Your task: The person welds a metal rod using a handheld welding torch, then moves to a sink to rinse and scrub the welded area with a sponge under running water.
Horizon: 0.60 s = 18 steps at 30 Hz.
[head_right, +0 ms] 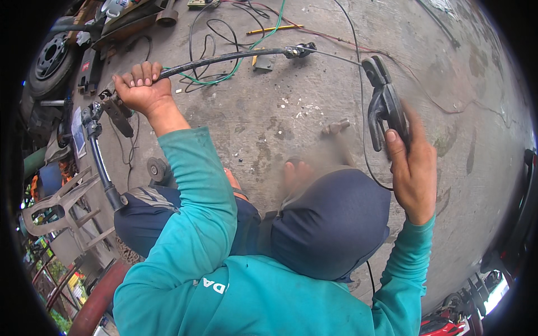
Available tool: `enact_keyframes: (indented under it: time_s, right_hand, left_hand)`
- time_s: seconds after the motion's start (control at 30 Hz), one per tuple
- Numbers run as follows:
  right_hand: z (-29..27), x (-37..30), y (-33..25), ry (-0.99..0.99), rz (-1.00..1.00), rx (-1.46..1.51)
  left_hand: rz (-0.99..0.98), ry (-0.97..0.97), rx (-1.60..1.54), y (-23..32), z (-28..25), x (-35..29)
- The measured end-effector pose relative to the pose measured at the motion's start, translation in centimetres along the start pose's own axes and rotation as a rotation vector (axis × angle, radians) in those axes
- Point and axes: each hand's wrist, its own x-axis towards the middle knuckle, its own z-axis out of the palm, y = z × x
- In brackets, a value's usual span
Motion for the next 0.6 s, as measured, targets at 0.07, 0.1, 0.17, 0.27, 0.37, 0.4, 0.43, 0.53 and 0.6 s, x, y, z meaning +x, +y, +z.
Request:
enact_keyframes:
  time_s: [0.07,0.1,0.17,0.27,0.37,0.4,0.43,0.53,0.6]
  right_hand:
    - [0.3,-0.1,0.7,0.05,-0.048,0.019]
    - [0.4,-0.1,1.1,0.073,-0.075,0.03]
    - [0.3,0.0,1.6,0.064,-0.087,-0.005]
    - [0.3,0.1,2.0,0.066,-0.11,-0.039]
    - [0.2,0.1,2.0,0.073,-0.12,-0.048]
    - [0.2,0.1,2.0,0.074,-0.123,-0.052]
    - [0.2,0.2,2.0,0.074,-0.126,-0.056]
    - [0.3,0.2,2.3,0.075,-0.13,-0.083]
    - [0.3,0.1,2.3,0.078,-0.117,-0.077]
  left_hand:
    - [-0.004,0.004,-0.005,0.0,0.3,-0.1]
    - [-0.002,-0.011,-0.009,0.0,0.3,-0.1]
    - [0.003,-0.042,-0.016,0.1,0.2,-0.1]
    - [0.009,-0.064,0.001,0.1,0.4,-0.2]
    - [0.013,-0.113,-0.013,0.1,0.4,-0.3]
    - [0.003,-0.127,-0.017,0.2,0.4,-0.3]
    - [-0.007,-0.14,-0.02,0.3,0.4,-0.3]
    - [-0.022,-0.196,-0.027,0.5,0.4,-0.2]
    - [-0.029,-0.231,-0.034,0.4,0.4,0.0]
